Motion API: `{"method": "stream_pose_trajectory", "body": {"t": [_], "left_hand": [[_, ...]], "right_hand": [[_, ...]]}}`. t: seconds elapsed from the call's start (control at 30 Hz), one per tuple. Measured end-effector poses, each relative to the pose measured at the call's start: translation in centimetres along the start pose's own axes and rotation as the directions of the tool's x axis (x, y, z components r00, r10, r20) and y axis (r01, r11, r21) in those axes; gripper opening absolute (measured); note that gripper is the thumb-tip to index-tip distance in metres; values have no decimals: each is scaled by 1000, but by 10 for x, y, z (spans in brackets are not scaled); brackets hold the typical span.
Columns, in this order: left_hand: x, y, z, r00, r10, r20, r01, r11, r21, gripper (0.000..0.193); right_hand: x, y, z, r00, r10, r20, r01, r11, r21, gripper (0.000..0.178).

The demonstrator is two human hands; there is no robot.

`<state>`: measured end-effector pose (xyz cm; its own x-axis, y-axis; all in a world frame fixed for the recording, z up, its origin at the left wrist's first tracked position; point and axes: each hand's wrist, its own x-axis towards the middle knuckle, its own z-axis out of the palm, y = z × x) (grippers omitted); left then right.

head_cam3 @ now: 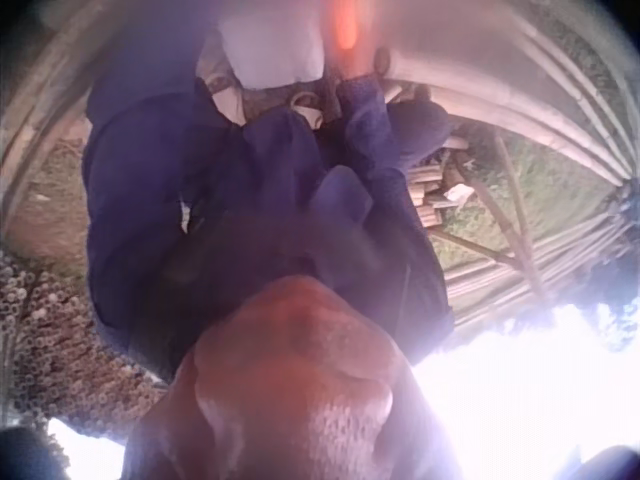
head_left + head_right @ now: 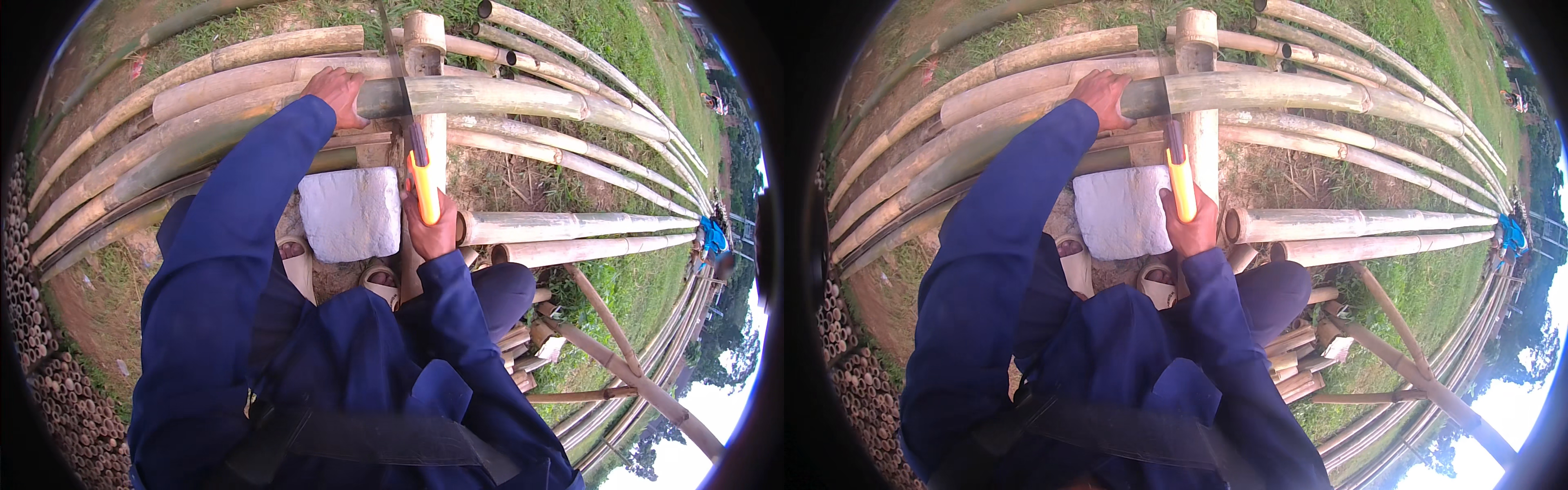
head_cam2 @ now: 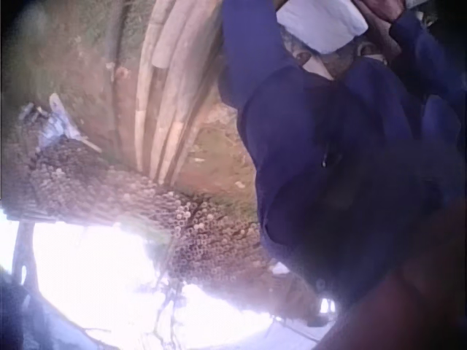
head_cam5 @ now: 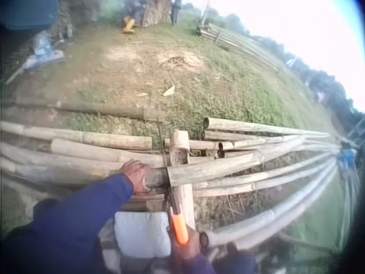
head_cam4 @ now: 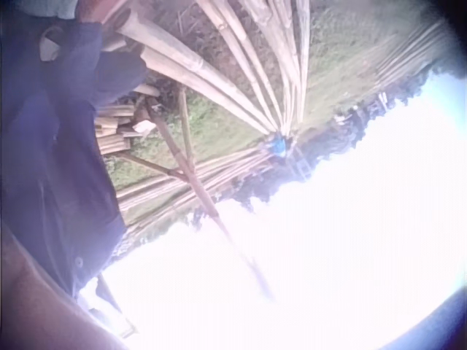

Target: The person uses a hand saw to cut bamboo poles into shorter sections. They position each pole on a makeshift support, saw through it, then move the cut piece aside and repeat the process with additional poles.

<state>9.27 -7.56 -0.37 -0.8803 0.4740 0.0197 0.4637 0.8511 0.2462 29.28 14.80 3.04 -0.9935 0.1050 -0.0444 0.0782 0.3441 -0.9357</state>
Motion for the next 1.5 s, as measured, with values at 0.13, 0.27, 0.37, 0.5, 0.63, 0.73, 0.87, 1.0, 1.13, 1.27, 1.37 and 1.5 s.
{"method": "stream_pose_trajectory", "body": {"t": [0.13,0.27,0.37,0.5,0.63,0.73,0.87,1.0,1.13,1.27,1.37,1.5], "left_hand": [[2,-9,0,998,-15,67,13,999,35,72],[-4,-10,0,997,-49,66,47,999,19,75],[3,-2,6,999,-33,31,33,999,1,83],[2,-2,3,996,-38,78,38,999,1,84],[-1,-11,-12,982,-95,163,93,996,14,85],[1,-9,-4,987,-79,137,77,997,19,85],[10,-3,5,1000,-4,19,4,1000,9,83],[2,-8,-1,997,-47,66,46,999,22,81],[9,-12,-9,981,-73,178,64,996,54,77],[4,-9,11,1000,-7,-25,7,999,35,76],[4,0,-6,997,-44,69,45,999,-1,78],[12,-6,-18,959,-114,260,111,993,24,84]], "right_hand": [[-105,-7,-38,994,107,-17,-107,994,3,21],[-129,-23,-53,995,104,4,-103,988,-116,30],[-12,-9,-17,999,52,0,-52,998,-41,17],[10,-6,1,1000,4,25,-4,1000,17,20],[-122,-30,-52,995,91,34,-88,994,-70,37],[-126,-41,-56,994,110,27,-107,990,-92,31],[2,-10,-13,999,45,26,-42,995,-91,19],[-47,-6,-15,996,93,15,-93,995,-38,19],[-151,-40,-64,983,181,24,-177,978,-114,37],[-49,-12,-27,998,50,-29,-53,993,-109,19],[17,-8,9,993,-101,-58,96,992,-77,19],[-76,-12,-30,990,138,10,-137,990,-17,18]]}}
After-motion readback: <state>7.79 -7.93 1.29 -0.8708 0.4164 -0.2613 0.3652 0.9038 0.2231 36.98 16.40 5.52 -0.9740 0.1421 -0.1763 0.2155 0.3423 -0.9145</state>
